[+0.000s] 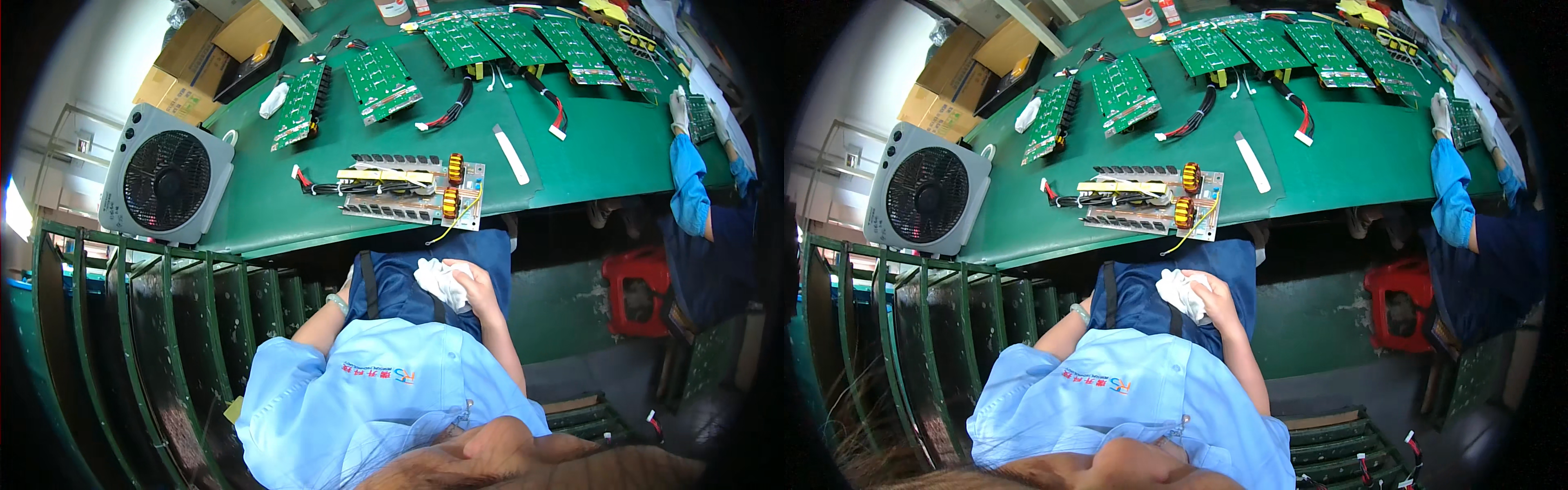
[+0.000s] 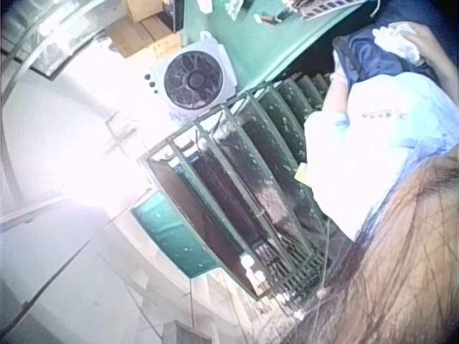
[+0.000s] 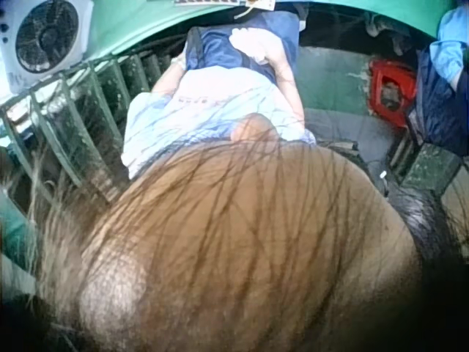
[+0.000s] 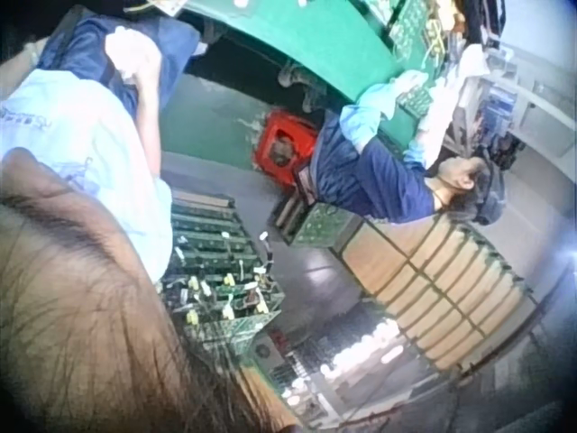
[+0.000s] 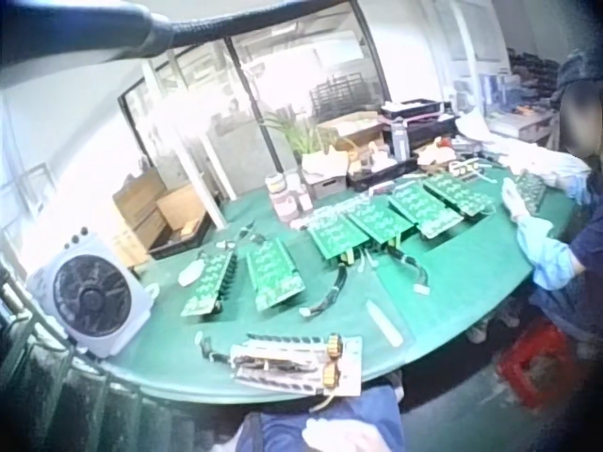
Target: Manually assemble and inspect electronic components, including circuit boards and transformer units.
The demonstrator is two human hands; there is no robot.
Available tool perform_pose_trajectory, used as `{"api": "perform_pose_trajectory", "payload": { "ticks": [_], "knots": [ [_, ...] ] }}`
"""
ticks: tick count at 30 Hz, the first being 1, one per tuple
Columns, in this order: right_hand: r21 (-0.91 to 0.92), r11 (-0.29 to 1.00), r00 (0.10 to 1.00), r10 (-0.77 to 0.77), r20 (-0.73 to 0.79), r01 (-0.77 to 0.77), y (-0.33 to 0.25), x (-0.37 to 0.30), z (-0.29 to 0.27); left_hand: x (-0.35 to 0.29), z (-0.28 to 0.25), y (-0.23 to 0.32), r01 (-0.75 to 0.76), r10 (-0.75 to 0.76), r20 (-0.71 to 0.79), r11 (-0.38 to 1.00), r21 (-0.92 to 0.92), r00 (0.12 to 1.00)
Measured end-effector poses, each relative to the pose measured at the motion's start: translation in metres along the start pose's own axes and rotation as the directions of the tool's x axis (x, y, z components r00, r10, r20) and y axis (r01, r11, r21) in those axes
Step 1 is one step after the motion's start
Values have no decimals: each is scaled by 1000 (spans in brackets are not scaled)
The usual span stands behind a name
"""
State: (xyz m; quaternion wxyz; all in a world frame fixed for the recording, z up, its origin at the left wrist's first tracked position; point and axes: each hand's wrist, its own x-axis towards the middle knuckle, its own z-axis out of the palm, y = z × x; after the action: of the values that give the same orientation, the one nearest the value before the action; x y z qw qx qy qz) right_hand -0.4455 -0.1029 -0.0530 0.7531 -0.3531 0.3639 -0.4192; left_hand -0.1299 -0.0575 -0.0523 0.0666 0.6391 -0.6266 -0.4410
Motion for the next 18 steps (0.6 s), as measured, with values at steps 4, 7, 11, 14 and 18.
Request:
{"api": "perform_pose_trajectory", "payload": {
  "ticks": [4, 7, 11, 14, 18],
  "knots": [
    [15, 990, 990, -137, -44, 138, -23, -13, 13, 8, -13, 4, 43, -43, 11, 997, -69, 999],
    [71, 960, 952, -257, -167, 272, -38, -27, 14, 11, -22, 6, 74, -69, 53, 992, -100, 996],
    [159, 908, 845, -280, -455, 387, -32, -40, 0, -26, -28, -7, 92, -79, 104, 988, -123, 991],
    [174, 900, 753, -214, -622, 399, -14, -47, -19, -68, -41, -31, 97, -77, 136, 985, -144, 988],
    [146, 913, 645, -149, -749, 381, 6, -66, -35, -69, -74, 35, 320, -337, -20, 873, 368, 941]
  ]
}}
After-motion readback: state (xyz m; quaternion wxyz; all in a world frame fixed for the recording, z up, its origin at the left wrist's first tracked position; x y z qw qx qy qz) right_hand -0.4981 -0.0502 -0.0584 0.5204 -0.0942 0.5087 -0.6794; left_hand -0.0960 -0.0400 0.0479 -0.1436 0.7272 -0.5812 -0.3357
